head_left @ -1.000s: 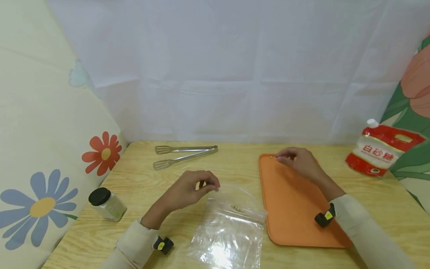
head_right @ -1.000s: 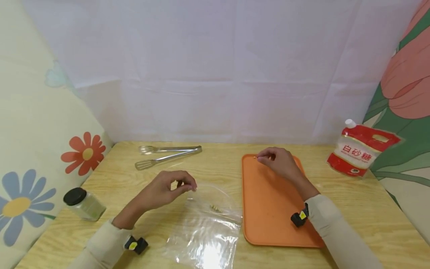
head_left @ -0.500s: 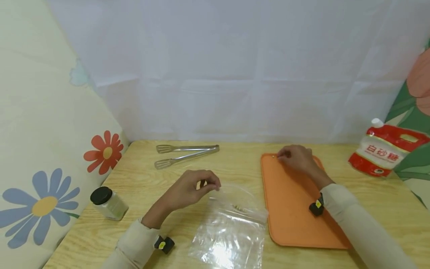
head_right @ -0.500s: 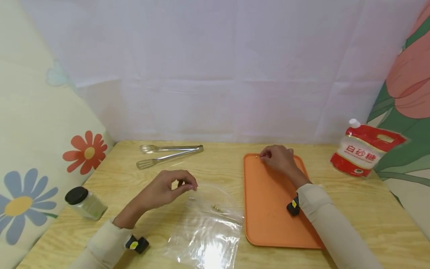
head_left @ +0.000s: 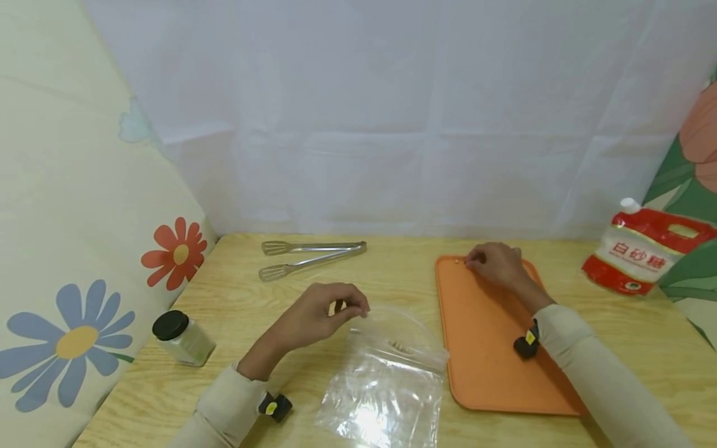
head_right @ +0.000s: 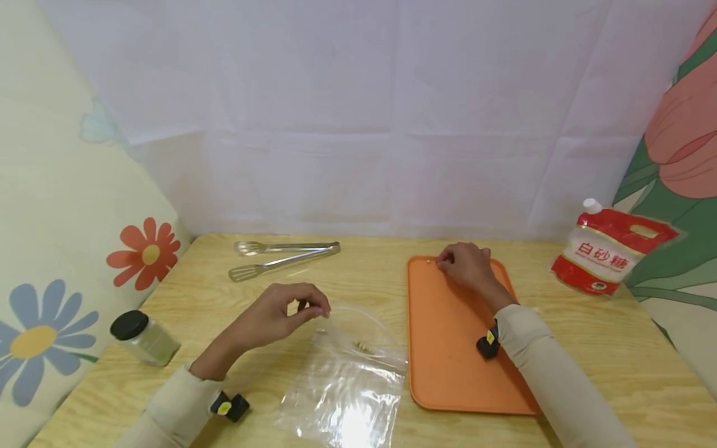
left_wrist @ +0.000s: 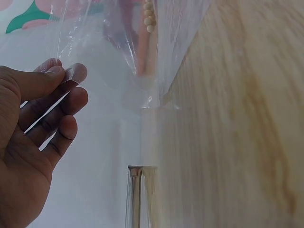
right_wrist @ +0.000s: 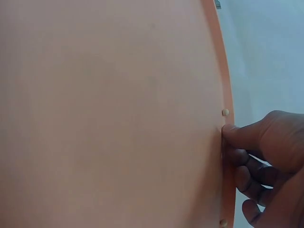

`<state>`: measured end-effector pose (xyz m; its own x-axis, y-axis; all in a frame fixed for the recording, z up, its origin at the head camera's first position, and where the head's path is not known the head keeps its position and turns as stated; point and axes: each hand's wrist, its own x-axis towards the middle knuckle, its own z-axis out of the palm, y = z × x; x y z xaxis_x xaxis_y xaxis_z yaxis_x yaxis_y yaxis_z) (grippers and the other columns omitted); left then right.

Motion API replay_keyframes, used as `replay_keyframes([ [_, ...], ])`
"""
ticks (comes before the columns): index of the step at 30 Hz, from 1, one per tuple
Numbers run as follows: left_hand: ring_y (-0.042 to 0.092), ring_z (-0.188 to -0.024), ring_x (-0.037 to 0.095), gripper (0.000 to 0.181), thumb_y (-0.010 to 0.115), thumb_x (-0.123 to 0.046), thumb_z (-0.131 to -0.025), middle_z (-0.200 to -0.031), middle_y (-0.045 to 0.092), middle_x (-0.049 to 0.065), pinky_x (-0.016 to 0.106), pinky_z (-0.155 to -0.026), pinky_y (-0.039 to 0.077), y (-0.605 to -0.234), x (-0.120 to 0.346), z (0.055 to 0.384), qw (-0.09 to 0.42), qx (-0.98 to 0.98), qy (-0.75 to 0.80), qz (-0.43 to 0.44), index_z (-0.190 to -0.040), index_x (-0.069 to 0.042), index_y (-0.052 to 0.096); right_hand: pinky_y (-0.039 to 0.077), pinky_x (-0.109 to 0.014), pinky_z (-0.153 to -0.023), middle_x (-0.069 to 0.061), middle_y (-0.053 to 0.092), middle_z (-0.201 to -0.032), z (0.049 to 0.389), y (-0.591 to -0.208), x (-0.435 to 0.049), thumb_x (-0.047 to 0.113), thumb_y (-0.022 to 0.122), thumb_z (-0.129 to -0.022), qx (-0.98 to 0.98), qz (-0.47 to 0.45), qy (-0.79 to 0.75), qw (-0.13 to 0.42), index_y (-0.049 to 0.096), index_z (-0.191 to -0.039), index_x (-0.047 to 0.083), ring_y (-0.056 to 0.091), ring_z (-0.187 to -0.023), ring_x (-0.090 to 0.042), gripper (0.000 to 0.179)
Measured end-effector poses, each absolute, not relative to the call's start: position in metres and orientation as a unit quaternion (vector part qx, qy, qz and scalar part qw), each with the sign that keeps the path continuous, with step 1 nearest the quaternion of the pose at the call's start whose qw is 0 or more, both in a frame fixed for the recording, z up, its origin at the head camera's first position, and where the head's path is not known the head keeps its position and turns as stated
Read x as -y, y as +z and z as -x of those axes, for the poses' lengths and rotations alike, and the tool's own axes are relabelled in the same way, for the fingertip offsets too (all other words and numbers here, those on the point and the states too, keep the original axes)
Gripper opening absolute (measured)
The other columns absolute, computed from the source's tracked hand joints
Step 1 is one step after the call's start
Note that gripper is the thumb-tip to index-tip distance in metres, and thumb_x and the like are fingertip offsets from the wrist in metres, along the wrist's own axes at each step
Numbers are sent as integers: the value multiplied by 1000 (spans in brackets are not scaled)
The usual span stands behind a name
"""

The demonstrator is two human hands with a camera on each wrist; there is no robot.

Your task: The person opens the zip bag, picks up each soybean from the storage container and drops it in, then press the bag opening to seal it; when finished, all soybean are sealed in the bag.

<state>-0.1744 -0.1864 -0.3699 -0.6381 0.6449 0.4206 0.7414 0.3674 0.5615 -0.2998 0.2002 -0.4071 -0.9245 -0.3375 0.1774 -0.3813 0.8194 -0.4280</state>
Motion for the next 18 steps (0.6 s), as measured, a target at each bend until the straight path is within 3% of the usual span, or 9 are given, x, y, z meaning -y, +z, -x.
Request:
replay_keyframes([
  [14, 59, -74, 3, 12, 69, -7, -96, -92, 70, -6, 26, -60, 48, -372, 185, 174, 68, 818, -376, 430, -104, -16, 70, 28, -49, -79, 2, 70, -91, 289, -398, -199, 23, 71, -97, 940, -219, 257, 54, 76, -102, 13, 59, -80, -19, 13],
  [18, 59, -74, 3, 14, 69, -9, -96, -92, 70, -7, 25, -61, 48, -372, 185, 174, 64, 823, -373, 424, -104, -21, 69, 40, -46, -83, 4, 67, -93, 275, -389, -198, 24, 72, -96, 906, -268, 322, 55, 75, -106, 12, 58, -83, -16, 16],
])
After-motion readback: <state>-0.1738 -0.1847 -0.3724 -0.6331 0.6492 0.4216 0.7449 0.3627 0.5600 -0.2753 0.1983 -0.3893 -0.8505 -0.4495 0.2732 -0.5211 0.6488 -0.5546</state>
